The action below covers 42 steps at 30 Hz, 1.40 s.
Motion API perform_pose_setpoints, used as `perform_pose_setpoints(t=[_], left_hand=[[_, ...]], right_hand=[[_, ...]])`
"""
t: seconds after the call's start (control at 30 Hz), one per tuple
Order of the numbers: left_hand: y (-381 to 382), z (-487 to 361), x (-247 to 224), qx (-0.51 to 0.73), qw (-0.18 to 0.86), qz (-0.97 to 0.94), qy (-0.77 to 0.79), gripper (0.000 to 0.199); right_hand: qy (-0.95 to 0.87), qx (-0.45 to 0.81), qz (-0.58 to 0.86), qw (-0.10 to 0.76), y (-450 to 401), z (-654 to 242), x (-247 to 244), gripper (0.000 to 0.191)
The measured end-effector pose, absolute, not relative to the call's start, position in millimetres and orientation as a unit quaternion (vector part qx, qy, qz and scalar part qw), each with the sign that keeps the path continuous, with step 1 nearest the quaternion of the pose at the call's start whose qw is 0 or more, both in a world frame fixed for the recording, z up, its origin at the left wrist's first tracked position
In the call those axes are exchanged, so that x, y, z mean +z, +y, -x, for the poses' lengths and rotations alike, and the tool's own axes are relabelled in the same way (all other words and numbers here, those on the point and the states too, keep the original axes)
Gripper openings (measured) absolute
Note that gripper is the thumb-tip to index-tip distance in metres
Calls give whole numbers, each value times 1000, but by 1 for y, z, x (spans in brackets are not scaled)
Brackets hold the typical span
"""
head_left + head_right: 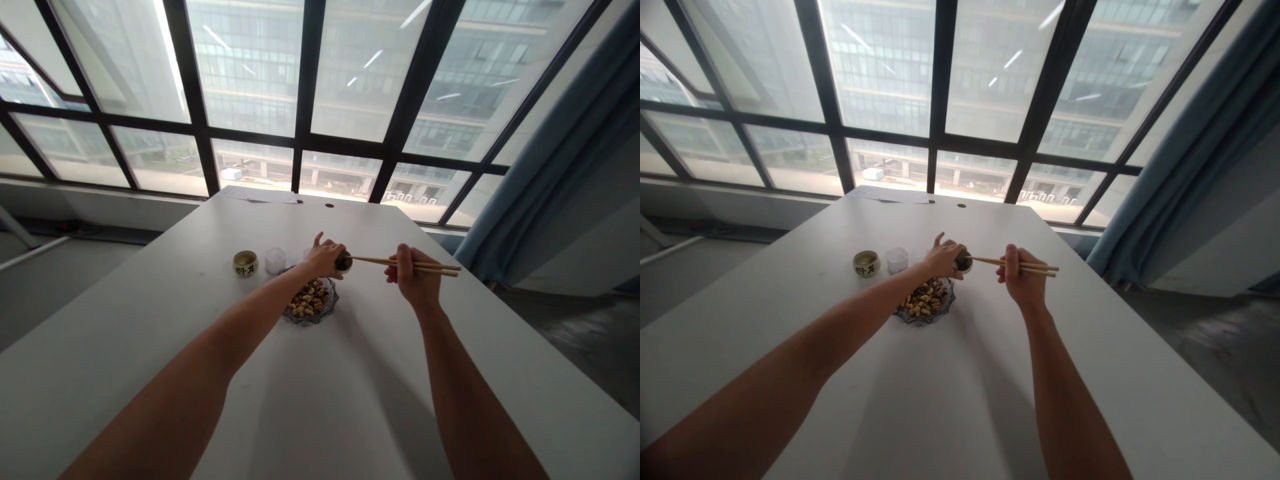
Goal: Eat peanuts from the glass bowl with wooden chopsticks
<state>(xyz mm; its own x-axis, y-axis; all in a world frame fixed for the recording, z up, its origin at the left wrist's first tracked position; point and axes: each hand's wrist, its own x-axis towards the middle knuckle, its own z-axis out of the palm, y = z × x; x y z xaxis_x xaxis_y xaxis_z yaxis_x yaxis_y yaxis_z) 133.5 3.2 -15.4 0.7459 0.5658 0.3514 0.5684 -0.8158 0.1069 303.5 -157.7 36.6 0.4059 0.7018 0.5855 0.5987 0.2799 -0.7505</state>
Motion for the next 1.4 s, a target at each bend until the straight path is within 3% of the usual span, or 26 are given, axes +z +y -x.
perform_pose_setpoints(t=[0.17,0.3,0.53,0.67,1.03,1.4], left_hand=[[-3,-140,-16,-168,-10,931,-322,82],[-2,-148,-19,-141,-10,929,-342,86],[6,-160,-21,-52,-35,926,-373,93],[5,-151,-19,-76,-55,919,-382,96],[-38,-7,-32,-194,7,893,-406,51],[-29,37,-38,-233,24,860,-453,49]], right_hand=[[-611,33,610,503,-151,-302,31,57],[-607,25,621,496,-152,-303,32,56],[-517,34,605,604,-166,-290,50,64],[-506,84,585,628,-171,-282,58,65],[-608,234,566,505,-156,-266,32,71],[-636,331,502,484,-148,-235,2,60]])
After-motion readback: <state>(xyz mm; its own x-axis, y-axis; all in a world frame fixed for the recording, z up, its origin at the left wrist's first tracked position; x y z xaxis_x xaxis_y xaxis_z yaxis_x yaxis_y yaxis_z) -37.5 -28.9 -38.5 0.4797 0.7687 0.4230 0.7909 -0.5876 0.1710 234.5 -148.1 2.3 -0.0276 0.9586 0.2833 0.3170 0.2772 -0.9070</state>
